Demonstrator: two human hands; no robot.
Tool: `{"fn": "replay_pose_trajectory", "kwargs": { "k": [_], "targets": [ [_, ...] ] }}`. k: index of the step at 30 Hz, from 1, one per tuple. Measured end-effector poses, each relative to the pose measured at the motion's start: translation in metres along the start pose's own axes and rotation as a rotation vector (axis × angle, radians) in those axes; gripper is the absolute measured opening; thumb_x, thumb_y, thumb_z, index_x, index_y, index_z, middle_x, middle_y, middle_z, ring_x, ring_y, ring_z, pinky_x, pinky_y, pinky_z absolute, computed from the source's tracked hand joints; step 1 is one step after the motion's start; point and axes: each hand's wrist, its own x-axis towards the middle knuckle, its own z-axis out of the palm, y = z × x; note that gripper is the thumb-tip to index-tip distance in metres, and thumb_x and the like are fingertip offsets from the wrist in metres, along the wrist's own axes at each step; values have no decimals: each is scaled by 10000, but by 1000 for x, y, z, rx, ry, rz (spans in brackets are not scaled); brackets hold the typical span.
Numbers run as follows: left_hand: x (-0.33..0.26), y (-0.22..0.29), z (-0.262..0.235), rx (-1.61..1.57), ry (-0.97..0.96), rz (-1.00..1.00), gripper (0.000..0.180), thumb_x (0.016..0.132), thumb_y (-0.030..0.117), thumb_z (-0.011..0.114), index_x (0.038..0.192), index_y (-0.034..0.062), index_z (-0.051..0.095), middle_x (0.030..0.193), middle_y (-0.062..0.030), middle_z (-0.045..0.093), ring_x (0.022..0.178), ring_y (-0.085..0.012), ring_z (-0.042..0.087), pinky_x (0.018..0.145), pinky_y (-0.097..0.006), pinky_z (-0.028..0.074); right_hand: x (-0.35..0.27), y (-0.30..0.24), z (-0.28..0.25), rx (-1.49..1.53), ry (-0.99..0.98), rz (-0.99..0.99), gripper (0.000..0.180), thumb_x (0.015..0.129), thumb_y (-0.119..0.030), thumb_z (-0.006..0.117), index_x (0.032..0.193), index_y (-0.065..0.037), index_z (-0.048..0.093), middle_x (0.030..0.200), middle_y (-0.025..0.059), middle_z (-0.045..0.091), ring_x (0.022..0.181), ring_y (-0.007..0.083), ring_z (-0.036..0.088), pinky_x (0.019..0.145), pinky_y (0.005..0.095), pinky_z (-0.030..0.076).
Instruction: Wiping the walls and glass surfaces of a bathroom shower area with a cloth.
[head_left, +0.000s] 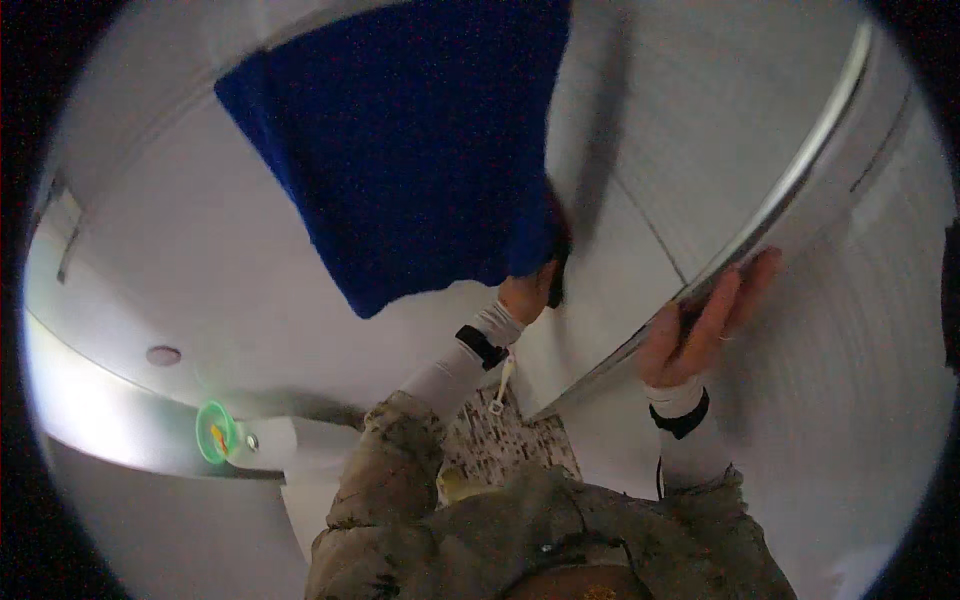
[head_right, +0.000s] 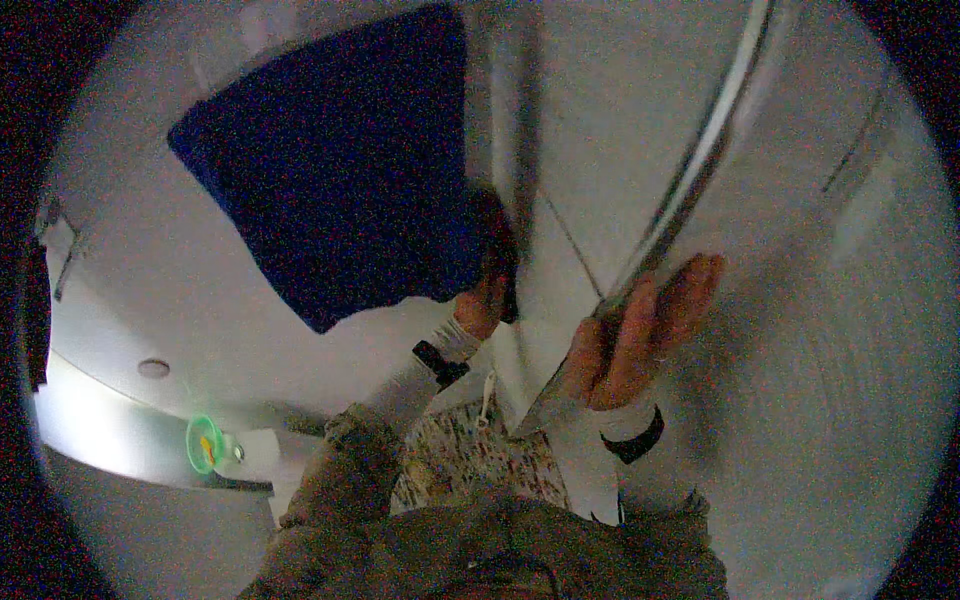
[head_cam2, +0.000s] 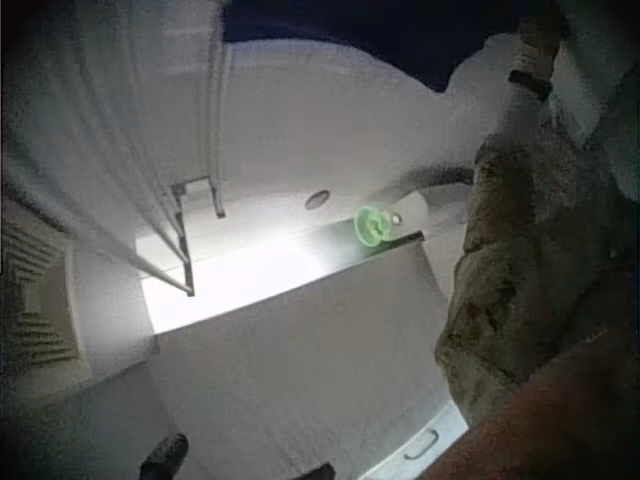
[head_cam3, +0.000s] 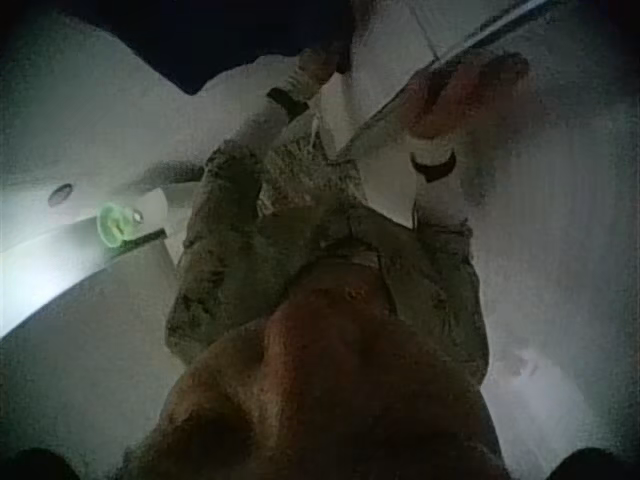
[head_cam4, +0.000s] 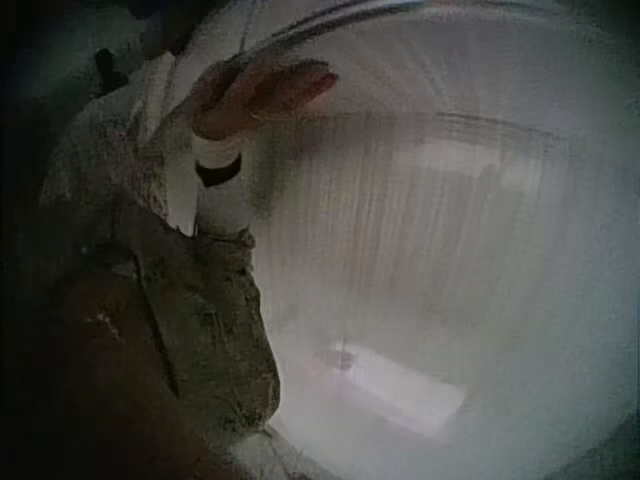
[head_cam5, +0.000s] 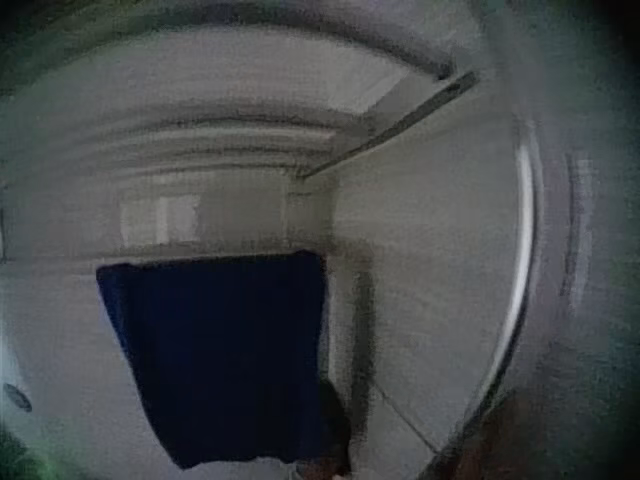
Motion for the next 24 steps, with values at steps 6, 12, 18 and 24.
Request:
{"fn": "replay_pose_trajectory", "kwargs": {
  "k": [6,12,18,24],
  "targets": [
    [90,-22,-28,257,184,133,476,972,266,443,1382,24,419,1398,-215,431,1325,-362,369,1113,-476,266,-9,4,-5,-39,-55,39,569,931,-230,434,1446,-24,303,1478,339,201,1343,563,197,1061,655,183],
    [123,-30,-58,341,64,123,477,964,281,434,1382,49,427,1402,-177,441,1319,-341,383,1128,-496,229,-15,6,-6,-8,-53,38,576,908,-212,445,1438,-34,305,1472,349,201,1333,581,195,1049,679,174],
    [35,-62,-36,335,-430,33,480,956,296,425,1381,74,435,1406,-138,450,1314,-321,397,1143,-517,191,-12,5,-7,-30,-64,18,608,881,-158,440,1448,-22,267,1474,371,157,1337,587,181,1057,676,166],
    [-38,-41,-39,742,-1254,201,440,937,195,417,1366,114,477,1387,-132,479,1329,-260,380,1157,-499,169,-8,8,-12,-33,-82,1,636,872,-126,428,1458,16,228,1475,389,117,1365,562,148,1100,594,184]
  ]
}}
